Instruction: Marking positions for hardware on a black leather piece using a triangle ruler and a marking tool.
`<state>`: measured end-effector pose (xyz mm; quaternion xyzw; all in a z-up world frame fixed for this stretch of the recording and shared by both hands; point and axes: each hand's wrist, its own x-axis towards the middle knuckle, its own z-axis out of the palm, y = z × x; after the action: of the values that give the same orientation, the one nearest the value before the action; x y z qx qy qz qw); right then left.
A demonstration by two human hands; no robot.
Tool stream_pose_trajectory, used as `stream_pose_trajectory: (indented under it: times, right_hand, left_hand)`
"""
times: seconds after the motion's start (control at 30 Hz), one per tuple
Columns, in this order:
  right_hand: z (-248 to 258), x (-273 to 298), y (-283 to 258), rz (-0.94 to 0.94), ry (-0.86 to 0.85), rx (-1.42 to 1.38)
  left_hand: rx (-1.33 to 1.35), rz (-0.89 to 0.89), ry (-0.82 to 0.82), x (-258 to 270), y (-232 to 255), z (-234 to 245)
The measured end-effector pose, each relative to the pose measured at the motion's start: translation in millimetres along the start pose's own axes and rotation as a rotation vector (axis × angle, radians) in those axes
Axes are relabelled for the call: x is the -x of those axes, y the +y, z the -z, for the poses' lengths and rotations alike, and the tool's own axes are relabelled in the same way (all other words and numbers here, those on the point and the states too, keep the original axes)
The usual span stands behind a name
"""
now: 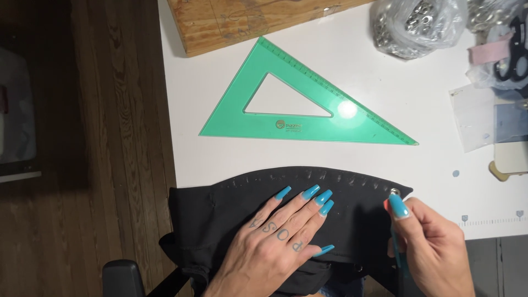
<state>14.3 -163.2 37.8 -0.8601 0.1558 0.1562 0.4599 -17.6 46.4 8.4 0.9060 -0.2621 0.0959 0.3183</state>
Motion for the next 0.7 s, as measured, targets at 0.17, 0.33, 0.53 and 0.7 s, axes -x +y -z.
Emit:
stream_pose_trajectory:
  times: [0.17, 0.33, 0.53, 0.7]
  right_hand:
    - [0, 3, 9, -0.036, -0.029, 0.043]
    - [-2, 4, 10, 0.012, -0.014, 0.076]
    - [-7, 15, -5, 0.089, 0.038, 0.194]
    - [-23, 19, 5, 0.122, -0.144, 0.339]
  left_hand:
    - [-0.053, 0.043, -0.019, -1, -2, 15]
    - [-0.248, 0.107, 0.124, 8, -6, 42]
    - [-0.320, 0.384, 0.210, 37, -15, 49]
    - [-0.381, 0.632, 0.240, 43, -16, 56]
